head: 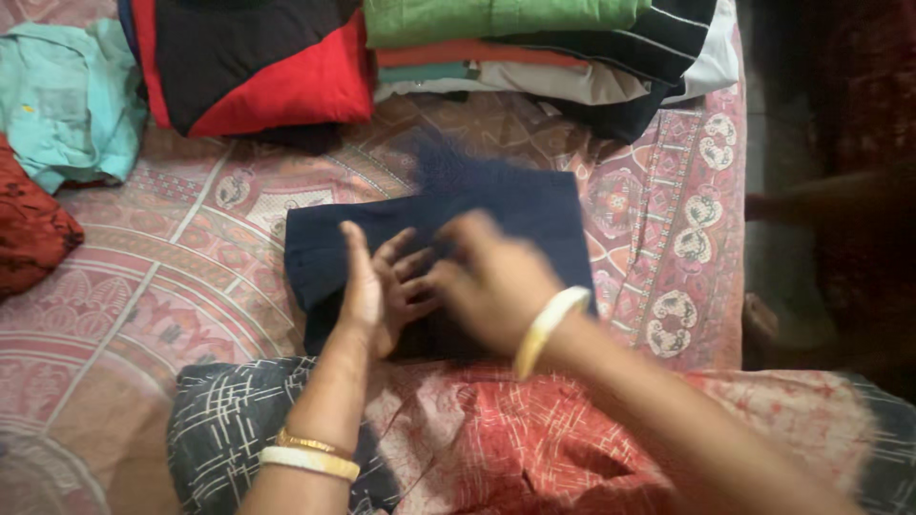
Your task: The person folds a dark blue t-shirt and a purple patterned cloth on a bed, smoothing and aligning each piece before stacking them with other folded clothes.
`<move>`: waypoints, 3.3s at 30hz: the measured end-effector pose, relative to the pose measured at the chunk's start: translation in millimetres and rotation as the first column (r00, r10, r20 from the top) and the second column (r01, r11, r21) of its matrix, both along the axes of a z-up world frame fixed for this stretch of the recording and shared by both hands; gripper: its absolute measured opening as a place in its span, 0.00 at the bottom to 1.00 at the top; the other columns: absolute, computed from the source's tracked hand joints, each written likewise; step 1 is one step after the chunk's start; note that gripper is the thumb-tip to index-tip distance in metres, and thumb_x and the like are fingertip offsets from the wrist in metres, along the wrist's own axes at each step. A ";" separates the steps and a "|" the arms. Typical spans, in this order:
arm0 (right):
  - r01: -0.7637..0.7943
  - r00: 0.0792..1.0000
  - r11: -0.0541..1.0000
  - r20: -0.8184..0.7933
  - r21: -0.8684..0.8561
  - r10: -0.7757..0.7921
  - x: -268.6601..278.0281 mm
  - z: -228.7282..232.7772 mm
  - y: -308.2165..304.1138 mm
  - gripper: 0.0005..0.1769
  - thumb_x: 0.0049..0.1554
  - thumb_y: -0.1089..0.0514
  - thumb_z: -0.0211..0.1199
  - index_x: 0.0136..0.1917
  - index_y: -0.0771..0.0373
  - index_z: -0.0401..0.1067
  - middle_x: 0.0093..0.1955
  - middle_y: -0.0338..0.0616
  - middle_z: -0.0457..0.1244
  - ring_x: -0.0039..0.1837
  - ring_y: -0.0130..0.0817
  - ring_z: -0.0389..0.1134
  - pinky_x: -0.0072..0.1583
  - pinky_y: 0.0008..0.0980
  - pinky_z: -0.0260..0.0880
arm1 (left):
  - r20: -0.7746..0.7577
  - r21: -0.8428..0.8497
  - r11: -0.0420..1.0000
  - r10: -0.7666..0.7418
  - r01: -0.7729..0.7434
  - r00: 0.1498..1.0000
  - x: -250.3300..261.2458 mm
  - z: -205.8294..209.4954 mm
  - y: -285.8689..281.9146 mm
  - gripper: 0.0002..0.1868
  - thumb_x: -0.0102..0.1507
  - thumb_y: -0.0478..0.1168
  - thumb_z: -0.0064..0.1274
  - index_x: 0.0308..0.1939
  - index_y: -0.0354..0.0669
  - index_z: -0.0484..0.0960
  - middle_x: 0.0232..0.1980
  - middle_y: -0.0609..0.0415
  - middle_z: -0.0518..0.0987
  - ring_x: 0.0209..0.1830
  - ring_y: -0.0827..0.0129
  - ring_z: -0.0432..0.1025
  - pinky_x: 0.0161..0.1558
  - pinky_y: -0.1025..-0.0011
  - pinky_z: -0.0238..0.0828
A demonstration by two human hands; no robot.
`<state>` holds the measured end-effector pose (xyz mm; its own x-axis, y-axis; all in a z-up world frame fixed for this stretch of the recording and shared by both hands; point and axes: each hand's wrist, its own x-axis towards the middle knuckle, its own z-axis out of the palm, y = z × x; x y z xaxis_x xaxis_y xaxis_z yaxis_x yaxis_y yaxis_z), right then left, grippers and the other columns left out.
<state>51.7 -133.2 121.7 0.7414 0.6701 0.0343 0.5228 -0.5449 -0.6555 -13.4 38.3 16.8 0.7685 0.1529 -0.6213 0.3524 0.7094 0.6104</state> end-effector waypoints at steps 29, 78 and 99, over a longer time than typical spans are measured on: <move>0.171 0.917 0.941 0.396 -0.292 -0.044 12.3 -148.3 -42.2 0.41 0.59 0.35 0.55 0.79 0.54 0.54 0.82 0.52 0.46 0.83 0.55 0.39 0.77 0.57 0.37 | -0.149 0.880 -0.475 -0.257 0.009 0.955 13.2 -31.8 -44.3 0.38 0.67 0.59 0.49 0.77 0.48 0.62 0.80 0.45 0.58 0.81 0.51 0.48 0.74 0.41 0.41; 0.417 0.907 0.898 0.010 0.140 -0.422 9.4 -154.8 -51.5 0.48 0.49 0.47 0.72 0.75 0.62 0.53 0.73 0.59 0.55 0.76 0.53 0.54 0.75 0.46 0.56 | -0.818 0.576 -0.248 -0.173 0.779 0.549 -16.7 -32.6 -34.2 0.76 0.49 0.85 0.49 0.80 0.47 0.22 0.82 0.37 0.16 0.80 0.37 0.10 0.73 0.35 0.14; 0.299 0.953 0.943 -0.101 0.150 -0.286 73.6 -141.5 -159.3 0.43 0.46 0.72 0.63 0.74 0.59 0.62 0.70 0.57 0.63 0.73 0.48 0.63 0.72 0.36 0.60 | -0.755 0.650 -0.493 -0.338 0.578 0.561 -40.6 2.8 -111.0 0.60 0.57 0.79 0.44 0.82 0.62 0.33 0.85 0.54 0.24 0.83 0.44 0.17 0.73 0.28 0.21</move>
<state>125.2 -292.5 -19.8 0.9084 0.4139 0.0591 0.3010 -0.5493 -0.7795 -53.9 -72.7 19.6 0.8878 0.1626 -0.4306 0.2461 -0.9582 0.1457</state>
